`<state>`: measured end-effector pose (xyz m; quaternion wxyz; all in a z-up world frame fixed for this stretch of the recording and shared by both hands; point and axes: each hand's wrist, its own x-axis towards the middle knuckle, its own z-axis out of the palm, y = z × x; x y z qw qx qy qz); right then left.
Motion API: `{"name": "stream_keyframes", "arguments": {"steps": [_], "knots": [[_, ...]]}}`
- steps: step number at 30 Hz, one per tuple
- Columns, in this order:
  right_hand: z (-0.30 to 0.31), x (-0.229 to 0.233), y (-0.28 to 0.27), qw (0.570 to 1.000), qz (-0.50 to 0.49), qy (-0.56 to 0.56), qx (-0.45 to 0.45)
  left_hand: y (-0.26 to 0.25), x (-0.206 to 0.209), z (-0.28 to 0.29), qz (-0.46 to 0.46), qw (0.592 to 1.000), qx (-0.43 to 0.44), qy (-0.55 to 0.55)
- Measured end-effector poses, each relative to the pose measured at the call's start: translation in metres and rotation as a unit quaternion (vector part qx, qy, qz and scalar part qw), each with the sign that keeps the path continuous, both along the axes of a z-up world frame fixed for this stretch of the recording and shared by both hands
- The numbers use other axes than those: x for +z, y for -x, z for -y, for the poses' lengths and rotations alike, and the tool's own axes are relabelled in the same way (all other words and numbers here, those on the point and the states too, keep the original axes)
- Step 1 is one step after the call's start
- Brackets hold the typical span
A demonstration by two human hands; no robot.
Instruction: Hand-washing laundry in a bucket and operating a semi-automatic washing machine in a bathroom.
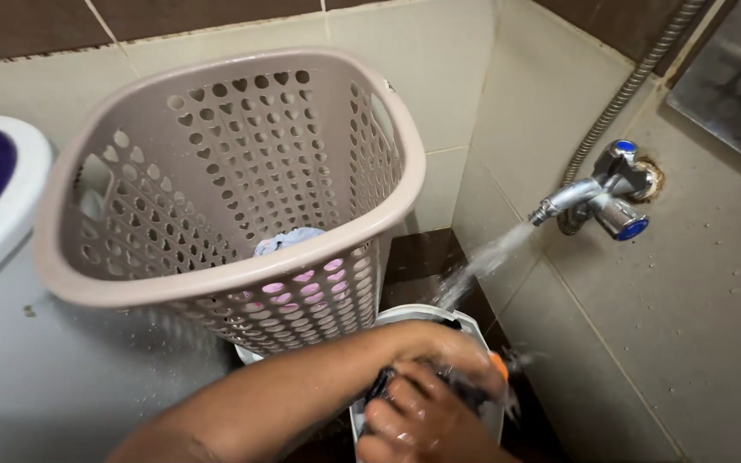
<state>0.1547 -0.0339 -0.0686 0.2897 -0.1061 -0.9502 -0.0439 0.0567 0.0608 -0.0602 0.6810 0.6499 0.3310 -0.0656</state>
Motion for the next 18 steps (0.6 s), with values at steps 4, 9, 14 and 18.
{"name": "stream_keyframes", "arguments": {"steps": [4, 9, 14, 18], "knots": [[0.000, -0.018, -0.004, 0.998, 0.044, -0.031, 0.037, -0.039, 0.020, 0.003, -0.182, 0.959, -0.144, -0.161], [0.008, -0.020, -0.010, 0.997, 0.048, -0.047, 0.049, -0.050, 0.015, 0.029, -0.275, 0.890, -0.078, -0.356], [0.020, -0.023, -0.018, 0.994, 0.052, -0.075, 0.064, -0.039, 0.002, 0.059, -0.305, 0.889, 0.111, -0.324], [0.026, -0.025, -0.025, 0.989, 0.064, -0.105, 0.080, -0.024, 0.013, 0.067, -0.285, 0.865, 0.290, -0.292]]}}
